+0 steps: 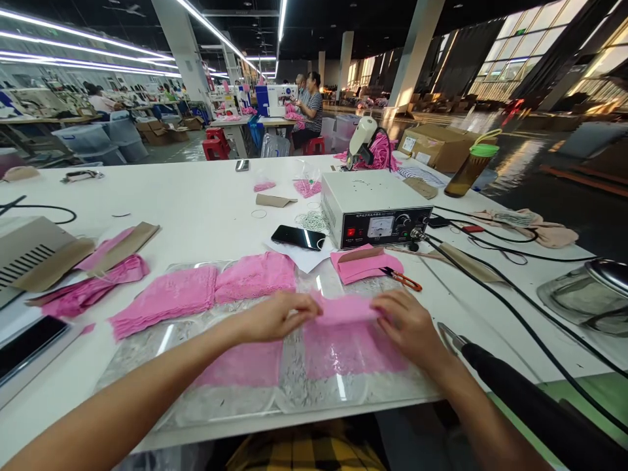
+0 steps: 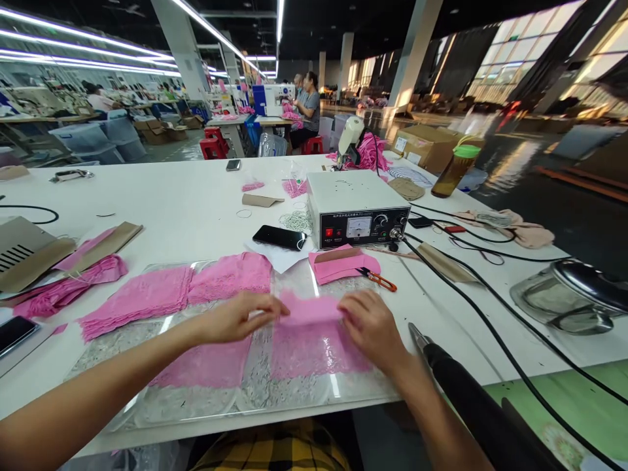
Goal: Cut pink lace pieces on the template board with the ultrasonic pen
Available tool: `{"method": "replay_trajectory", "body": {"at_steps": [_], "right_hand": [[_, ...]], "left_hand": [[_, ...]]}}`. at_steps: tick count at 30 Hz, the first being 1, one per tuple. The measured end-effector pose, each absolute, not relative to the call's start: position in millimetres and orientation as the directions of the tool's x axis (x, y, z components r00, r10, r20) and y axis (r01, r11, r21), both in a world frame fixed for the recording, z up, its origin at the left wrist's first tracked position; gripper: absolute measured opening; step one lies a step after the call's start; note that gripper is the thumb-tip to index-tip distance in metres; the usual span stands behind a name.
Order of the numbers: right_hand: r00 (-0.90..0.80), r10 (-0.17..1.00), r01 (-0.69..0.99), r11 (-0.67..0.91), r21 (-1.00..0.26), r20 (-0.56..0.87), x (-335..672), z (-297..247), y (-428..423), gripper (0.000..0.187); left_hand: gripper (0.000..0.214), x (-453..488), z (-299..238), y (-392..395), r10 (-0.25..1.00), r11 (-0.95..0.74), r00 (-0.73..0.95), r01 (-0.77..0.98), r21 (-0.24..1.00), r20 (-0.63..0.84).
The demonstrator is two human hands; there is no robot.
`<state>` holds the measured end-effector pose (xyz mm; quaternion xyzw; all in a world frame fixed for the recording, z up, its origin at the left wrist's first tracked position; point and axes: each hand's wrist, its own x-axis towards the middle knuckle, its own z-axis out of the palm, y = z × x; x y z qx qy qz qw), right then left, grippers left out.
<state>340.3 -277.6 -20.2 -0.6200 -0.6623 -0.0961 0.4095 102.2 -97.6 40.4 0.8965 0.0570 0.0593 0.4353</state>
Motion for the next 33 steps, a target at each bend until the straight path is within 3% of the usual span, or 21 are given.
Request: {"method": "replay_trajectory", "body": {"at_steps": [3,6,11,17,21,24,29,33], "right_hand": [[-0.019,0.734,0.929,0.263,-0.259,0.679,326,-27,-306,0.022],[-0.059,0.74,0.943,0.262,-0.205,0.67,316,-30,-322,0.025],[-0.054,0.746,0.945,0.254,-0.208,0.664,309,-28,-331,0.029],[-0.013,0.779,0.931,0.238,-0.276,0.627,311,-26,-337,0.032],[0.081,0.82,0.883,0.205,-0.422,0.567,318,-26,-345,0.037],[0.17,0.817,0.856,0.155,-0.494,0.551,322,-24,-351,0.03],[0.223,0.785,0.871,0.106,-0.48,0.578,322,-23,-357,0.017],[0.241,0.771,0.893,0.061,-0.446,0.589,319,-25,-362,0.015]], "left_hand": [[0.021,89,28,-115,-0.011,-0.684,0.998,-0.057,0.728,0.069],[0.025,82,18,-123,-0.132,-0.81,0.979,-0.198,0.552,0.158],[0.022,77,19,-127,-0.139,-0.887,0.959,-0.231,0.399,0.246],[0.023,76,17,-138,-0.211,-0.921,0.952,-0.27,0.28,0.224],[0.021,77,19,-142,-0.207,-0.915,0.953,-0.269,0.299,0.222],[0.023,81,22,-144,-0.199,-0.911,0.951,-0.269,0.312,0.238],[0.028,109,18,-158,-0.188,-0.924,0.953,-0.254,0.286,0.237],[0.018,151,11,-178,-0.144,-0.918,0.983,-0.177,0.354,0.118]]}}
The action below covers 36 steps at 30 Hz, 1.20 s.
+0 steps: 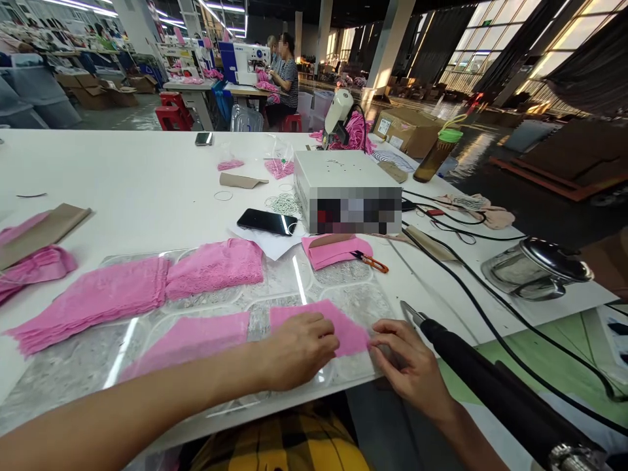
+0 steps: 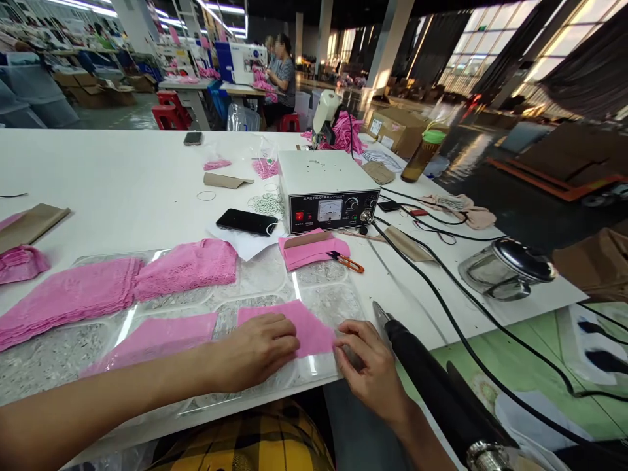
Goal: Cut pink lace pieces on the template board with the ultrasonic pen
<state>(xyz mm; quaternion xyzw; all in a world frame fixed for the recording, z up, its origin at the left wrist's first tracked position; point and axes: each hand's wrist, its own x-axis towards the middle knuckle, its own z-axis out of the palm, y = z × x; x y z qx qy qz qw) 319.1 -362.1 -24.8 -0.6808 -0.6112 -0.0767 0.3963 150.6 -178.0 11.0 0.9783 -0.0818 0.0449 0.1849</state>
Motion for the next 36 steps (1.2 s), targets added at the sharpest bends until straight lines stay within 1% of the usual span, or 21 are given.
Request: {"method": "replay_trajectory", "body": {"at_steps": [3,7,11,14,17,19,23,26,30,33,36], "right_hand": [[0.223,0.78,0.9,0.065,-0.43,0.585,317,-27,-365,0.016],[0.19,0.801,0.903,0.084,-0.421,0.567,316,-30,-367,0.017],[0.171,0.798,0.906,0.103,-0.411,0.578,317,-33,-368,0.018],[0.177,0.806,0.899,0.102,-0.426,0.566,319,-36,-369,0.019],[0.193,0.816,0.888,0.091,-0.451,0.545,319,-38,-371,0.02],[0.201,0.807,0.885,0.094,-0.456,0.556,319,-38,-371,0.021],[0.225,0.771,0.882,0.099,-0.461,0.595,317,-38,-370,0.021],[0.234,0.762,0.883,0.093,-0.46,0.603,315,-38,-369,0.02],[0.239,0.766,0.881,0.087,-0.465,0.596,315,-40,-371,0.02],[0.24,0.772,0.879,0.085,-0.469,0.588,316,-40,-372,0.02],[0.213,0.784,0.884,0.1,-0.456,0.584,318,-38,-371,0.019]], "left_hand": [[0.007,178,6,-190,-0.115,-0.918,0.991,-0.13,0.375,0.061],[0.005,196,-2,-196,-0.064,-0.923,0.998,-0.061,0.38,0.006],[0.011,197,-6,-197,-0.015,-0.926,0.999,-0.002,0.378,-0.03],[0.013,196,-5,-197,0.005,-0.922,0.999,0.02,0.386,-0.039],[0.009,196,-4,-197,0.018,-0.911,0.999,0.034,0.411,-0.042],[0.006,197,-4,-197,0.02,-0.901,0.999,0.037,0.432,-0.045],[0.013,197,-6,-199,0.042,-0.877,0.998,0.059,0.478,-0.045],[0.015,197,-7,-200,0.079,-0.838,0.996,0.093,0.538,-0.048],[0.012,198,-5,-195,0.156,-0.729,0.986,0.156,0.666,-0.06],[0.011,197,-1,-188,0.241,-0.593,0.968,0.206,0.778,-0.073],[0.011,190,4,-177,0.331,-0.421,0.938,0.246,0.873,-0.105]]}}
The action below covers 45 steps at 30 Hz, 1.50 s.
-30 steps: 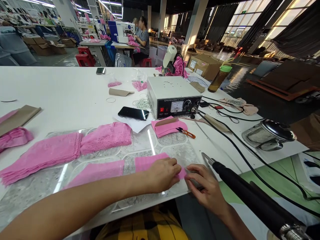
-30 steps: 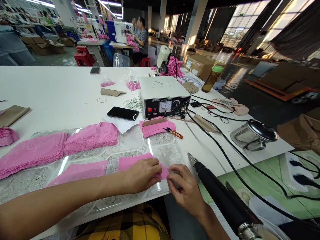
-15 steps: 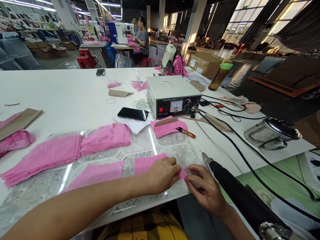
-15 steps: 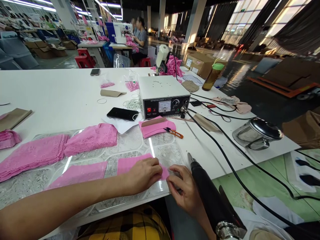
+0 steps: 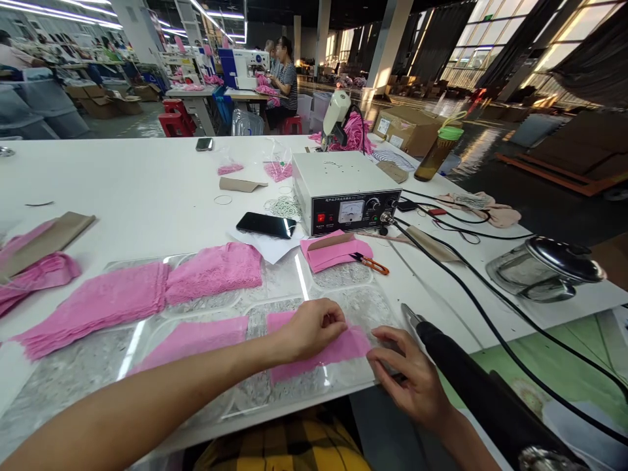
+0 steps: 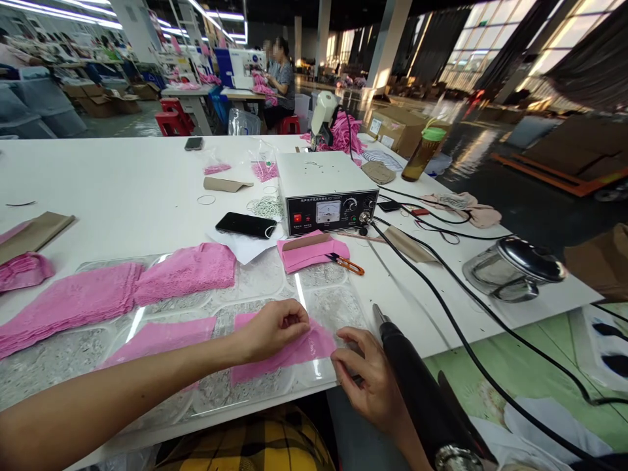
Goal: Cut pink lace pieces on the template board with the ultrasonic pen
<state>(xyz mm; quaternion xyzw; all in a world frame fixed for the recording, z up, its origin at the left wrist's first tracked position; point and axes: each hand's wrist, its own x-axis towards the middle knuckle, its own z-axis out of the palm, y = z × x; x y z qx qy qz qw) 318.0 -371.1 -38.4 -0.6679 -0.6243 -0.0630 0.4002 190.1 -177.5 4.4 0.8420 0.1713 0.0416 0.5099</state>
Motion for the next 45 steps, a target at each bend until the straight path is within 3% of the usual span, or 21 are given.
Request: {"method": "replay_trajectory", "body": {"at_steps": [6,12,19,25,28,33,36,45], "right_hand": [[0.166,0.769,0.904,0.131,-0.407,0.617,320,-33,-377,0.012],[0.184,0.752,0.891,0.145,-0.43,0.634,307,-21,-353,0.01],[0.0,0.865,0.798,0.302,-0.522,0.501,246,8,-264,0.009],[-0.192,0.866,0.78,0.42,-0.464,0.461,209,2,-253,0.012],[-0.114,0.902,0.823,0.32,-0.47,0.416,215,-4,-252,0.01],[0.053,0.982,0.863,0.046,-0.503,0.181,224,-8,-236,0.013],[0.044,0.992,0.87,0.02,-0.494,0.118,220,-10,-226,0.009],[-0.007,0.991,0.864,0.073,-0.499,0.133,210,-1,-206,0.013]], "left_hand": [[0.023,140,29,-144,0.516,-0.069,0.84,0.236,0.969,-0.167],[0.04,56,35,-125,0.739,0.125,0.648,0.136,0.983,-0.184],[0.046,0,12,-133,0.813,0.278,0.525,0.032,0.96,-0.253],[0.05,-18,1,-142,0.83,0.346,0.483,-0.049,0.937,-0.281],[0.051,-29,2,-143,0.83,0.354,0.479,-0.055,0.934,-0.287],[0.045,-42,4,-143,0.811,0.291,0.523,0.026,0.956,-0.262],[0.042,-48,2,-143,0.797,0.228,0.559,0.074,0.971,-0.23],[0.024,-71,-1,-143,0.835,-0.089,0.541,0.31,0.947,-0.099]]}}
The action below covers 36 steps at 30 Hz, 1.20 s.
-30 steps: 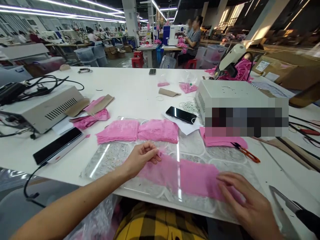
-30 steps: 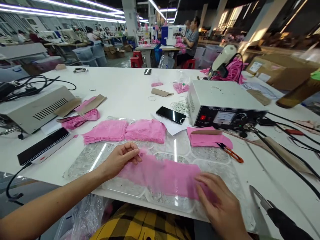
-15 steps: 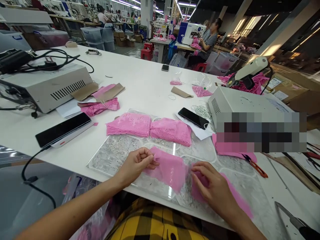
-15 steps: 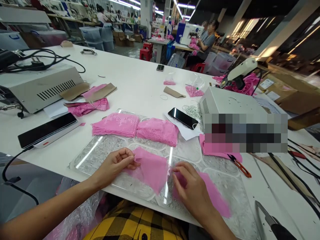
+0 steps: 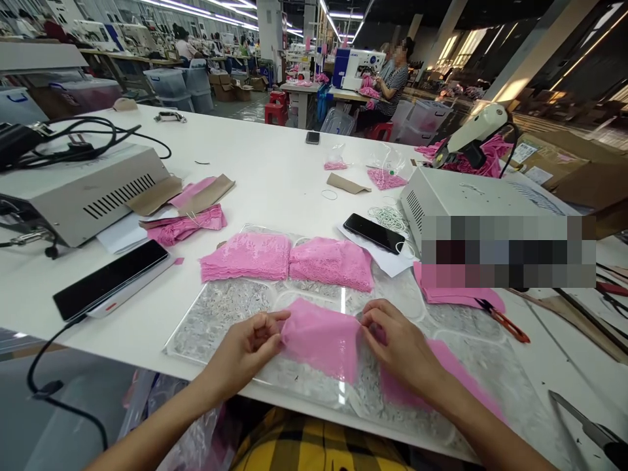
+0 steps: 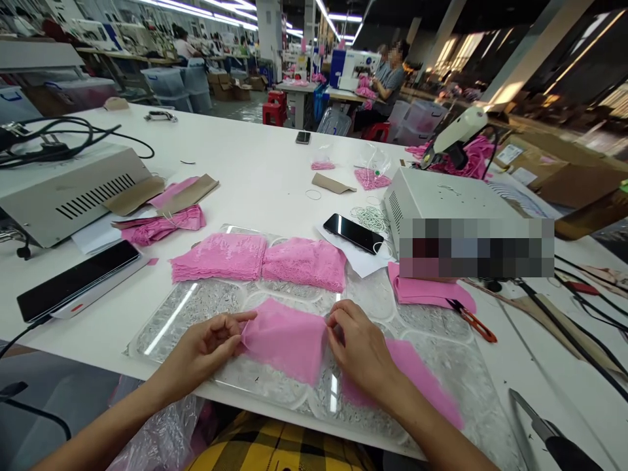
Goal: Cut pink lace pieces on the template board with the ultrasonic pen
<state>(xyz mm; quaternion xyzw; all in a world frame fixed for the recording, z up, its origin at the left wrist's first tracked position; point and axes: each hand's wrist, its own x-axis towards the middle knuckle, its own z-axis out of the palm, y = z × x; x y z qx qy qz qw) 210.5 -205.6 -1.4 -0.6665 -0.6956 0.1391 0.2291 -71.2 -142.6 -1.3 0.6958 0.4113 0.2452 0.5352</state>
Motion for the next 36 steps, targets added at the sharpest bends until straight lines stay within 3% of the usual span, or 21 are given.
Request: {"method": "replay_trajectory", "body": {"at_steps": [6,11,15,19,27,36], "right_hand": [[-0.042,0.981,0.864,0.131,-0.487,0.189,210,6,-209,0.011],[-0.243,0.934,0.757,0.352,-0.55,0.262,200,3,-241,0.014],[-0.298,0.907,0.737,0.417,-0.532,0.297,190,-6,-249,0.013],[-0.314,0.892,0.734,0.445,-0.513,0.326,188,-13,-247,0.014],[-0.322,0.883,0.747,0.459,-0.482,0.342,190,-16,-247,0.016],[-0.329,0.886,0.751,0.456,-0.477,0.328,190,-17,-246,0.018]], "left_hand": [[0.019,-80,6,-143,0.818,-0.375,0.575,0.495,0.784,0.028],[0.023,-76,13,-139,0.865,-0.266,0.499,0.551,0.791,-0.058],[0.021,-63,12,-134,0.875,-0.267,0.478,0.609,0.747,-0.077],[0.009,-53,7,-129,0.865,-0.351,0.502,0.631,0.692,-0.018],[0.019,-67,7,-128,0.891,-0.404,0.446,0.699,0.59,0.082],[0.005,-25,1,-104,0.775,-0.552,0.631,0.645,0.528,0.038]]}}
